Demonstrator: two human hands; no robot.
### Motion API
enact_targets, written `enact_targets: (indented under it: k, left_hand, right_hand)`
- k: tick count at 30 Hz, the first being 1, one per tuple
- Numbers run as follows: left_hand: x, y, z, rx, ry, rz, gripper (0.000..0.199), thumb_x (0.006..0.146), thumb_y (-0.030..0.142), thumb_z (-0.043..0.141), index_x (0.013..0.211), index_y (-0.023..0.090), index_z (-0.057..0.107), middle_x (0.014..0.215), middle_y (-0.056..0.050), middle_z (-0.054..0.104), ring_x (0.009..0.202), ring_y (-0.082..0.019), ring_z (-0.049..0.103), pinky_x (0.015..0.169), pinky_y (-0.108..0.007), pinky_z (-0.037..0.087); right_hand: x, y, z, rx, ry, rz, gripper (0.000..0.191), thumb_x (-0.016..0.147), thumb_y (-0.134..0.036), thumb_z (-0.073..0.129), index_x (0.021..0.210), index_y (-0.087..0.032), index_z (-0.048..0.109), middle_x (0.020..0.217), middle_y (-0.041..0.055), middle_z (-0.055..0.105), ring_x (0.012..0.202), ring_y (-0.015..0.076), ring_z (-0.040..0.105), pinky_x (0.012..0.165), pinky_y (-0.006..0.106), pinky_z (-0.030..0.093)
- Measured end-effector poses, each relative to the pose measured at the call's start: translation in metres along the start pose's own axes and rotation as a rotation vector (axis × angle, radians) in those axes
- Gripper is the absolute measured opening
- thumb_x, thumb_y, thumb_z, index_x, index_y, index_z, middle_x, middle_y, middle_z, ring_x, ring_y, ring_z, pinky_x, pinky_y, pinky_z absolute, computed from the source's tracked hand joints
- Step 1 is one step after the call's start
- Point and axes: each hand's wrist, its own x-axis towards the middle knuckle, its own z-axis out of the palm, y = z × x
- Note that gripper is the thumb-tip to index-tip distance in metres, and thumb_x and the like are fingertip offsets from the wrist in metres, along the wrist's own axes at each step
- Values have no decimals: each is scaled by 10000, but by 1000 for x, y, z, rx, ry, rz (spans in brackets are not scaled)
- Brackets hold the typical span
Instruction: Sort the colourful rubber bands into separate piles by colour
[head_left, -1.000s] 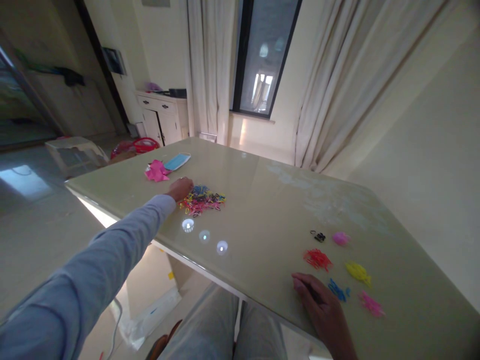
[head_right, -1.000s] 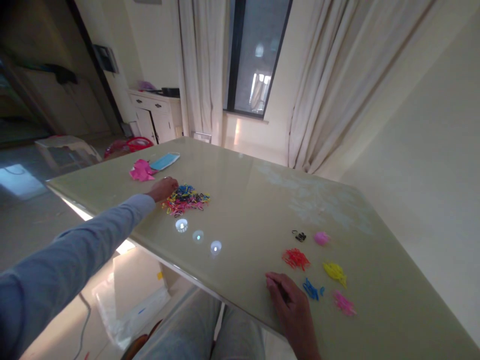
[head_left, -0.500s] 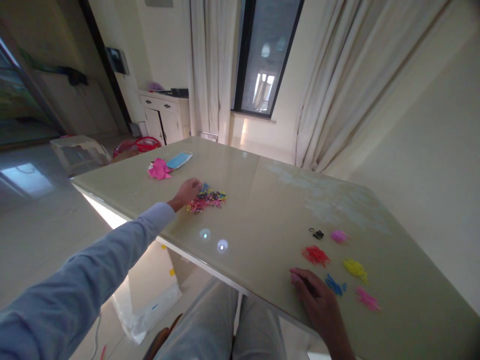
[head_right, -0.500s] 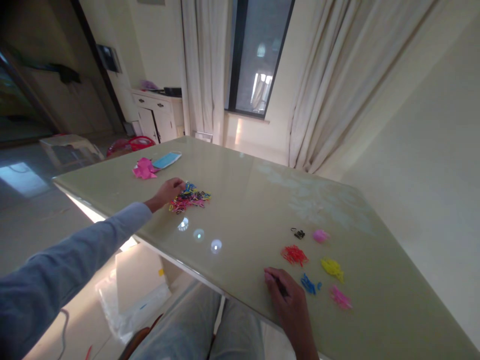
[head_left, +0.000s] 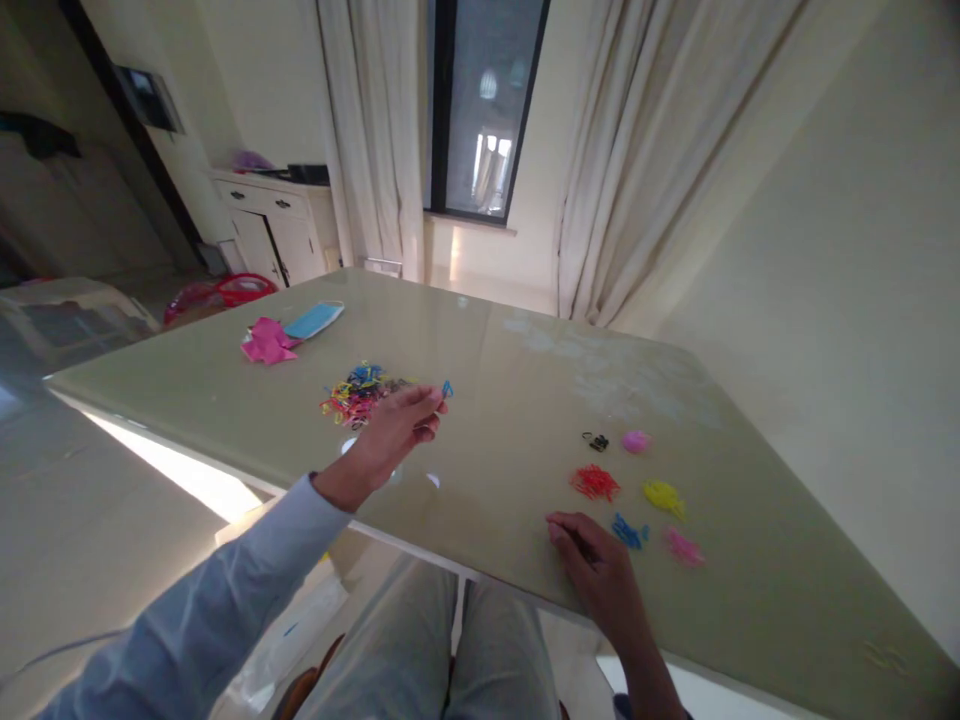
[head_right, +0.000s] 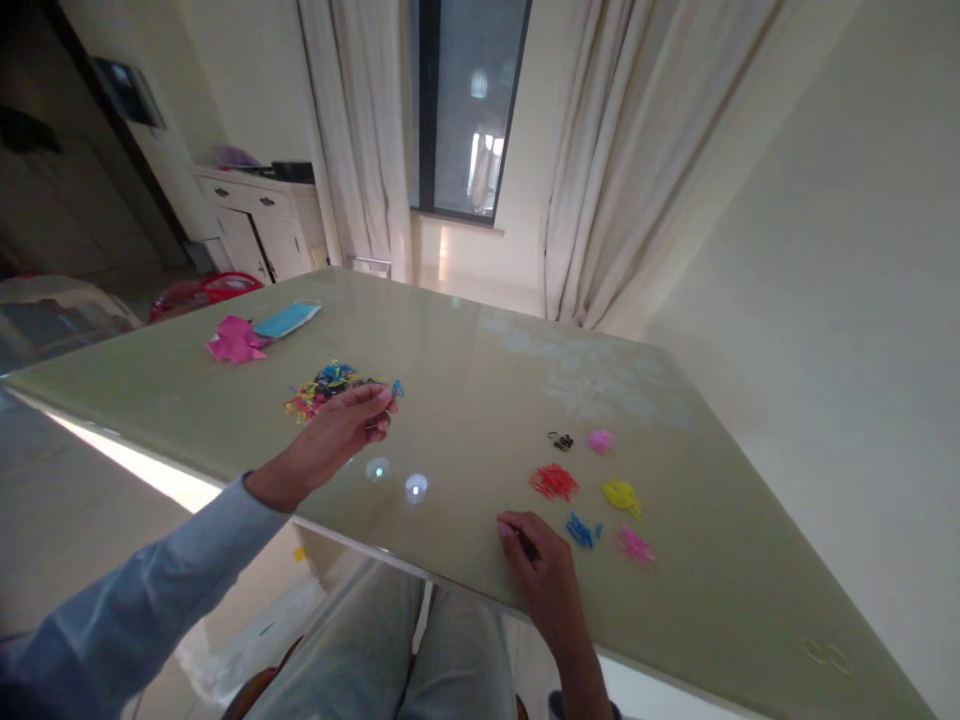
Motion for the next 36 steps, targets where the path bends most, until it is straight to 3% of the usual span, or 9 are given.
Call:
enact_targets:
  k: [6, 13, 16, 19, 22, 24, 27, 31, 36]
  left_hand:
    - [-38, -24, 58, -143, -86, -122, 338, 661, 406, 827, 753, 134, 649, 704, 8, 604, 507, -40, 467, 483, -182, 358]
    - [-47, -54, 106, -52, -235, -188, 346, 686, 447, 784, 743, 126, 668, 689, -4, 611, 487, -43, 433, 478, -199, 332]
    - [-44, -62, 125, 153, -272, -64, 290, 759, 429, 715, 781, 142, 684, 694, -4, 629, 525, -68, 462, 510, -209, 366]
    - [-36, -69, 147, 420, -357, 143, 229, 839, 382, 632, 863, 167, 705, 765, -19, 678, 642, -114, 555, 605, -230, 433]
    - [-22, -83, 166, 692, -465, 365, 188, 886, 315, 577, 917, 194, 718, 883, -41, 704, 777, -152, 605, 736, -267, 465]
    - [-11, -96, 175, 839, -543, 469, 186, 900, 278, 555, 907, 200, 723, 920, -53, 700, 848, -172, 609, 807, -290, 461]
    - [2, -116, 179, 961, -659, 505, 205, 912, 257, 529, 883, 203, 725, 941, -59, 691, 912, -189, 606, 849, -304, 457]
    - [9, -131, 179, 1100, -696, 482, 218, 913, 247, 523, 902, 204, 736, 973, -64, 680, 931, -197, 606, 848, -309, 468]
    - [8, -131, 180, 1215, -734, 468, 248, 918, 235, 515, 935, 207, 761, 971, -78, 686, 927, -207, 613, 848, -324, 480]
  right_hand:
    - [-1, -3, 1, 0, 20, -32, 213, 914, -325, 561, 902, -189, 724, 811, 55, 719, 712, 167, 651, 644, 243, 492]
    - [-4, -12, 6, -98, -32, -60, 177, 926, -232, 532, 914, -196, 705, 795, 38, 698, 682, 148, 605, 637, 238, 447]
    - [-7, -14, 8, -167, -58, -100, 164, 906, -185, 541, 919, -194, 704, 786, 41, 688, 672, 149, 589, 641, 244, 435]
    - [-10, -15, 9, -199, -123, -235, 153, 868, -160, 560, 837, -195, 706, 795, 53, 697, 711, 163, 597, 664, 256, 431]
    - [-11, -15, 6, -162, -252, -363, 258, 868, -233, 573, 622, -195, 641, 593, 7, 617, 572, 134, 523, 597, 255, 393]
    - [-11, -14, 4, -85, -330, -378, 426, 903, -323, 553, 497, -191, 545, 470, -31, 488, 469, 101, 417, 531, 250, 342]
    - [-12, -13, 0, 23, -398, -345, 562, 930, -444, 521, 437, -183, 455, 439, -53, 379, 425, 76, 331, 480, 242, 287]
    - [-13, -12, 0, 64, -438, -323, 554, 928, -488, 522, 470, -176, 499, 464, -50, 403, 440, 73, 361, 480, 230, 298]
    - [-14, -12, 1, 75, -400, -312, 526, 925, -450, 544, 484, -176, 460, 478, -56, 383, 451, 70, 374, 491, 233, 279]
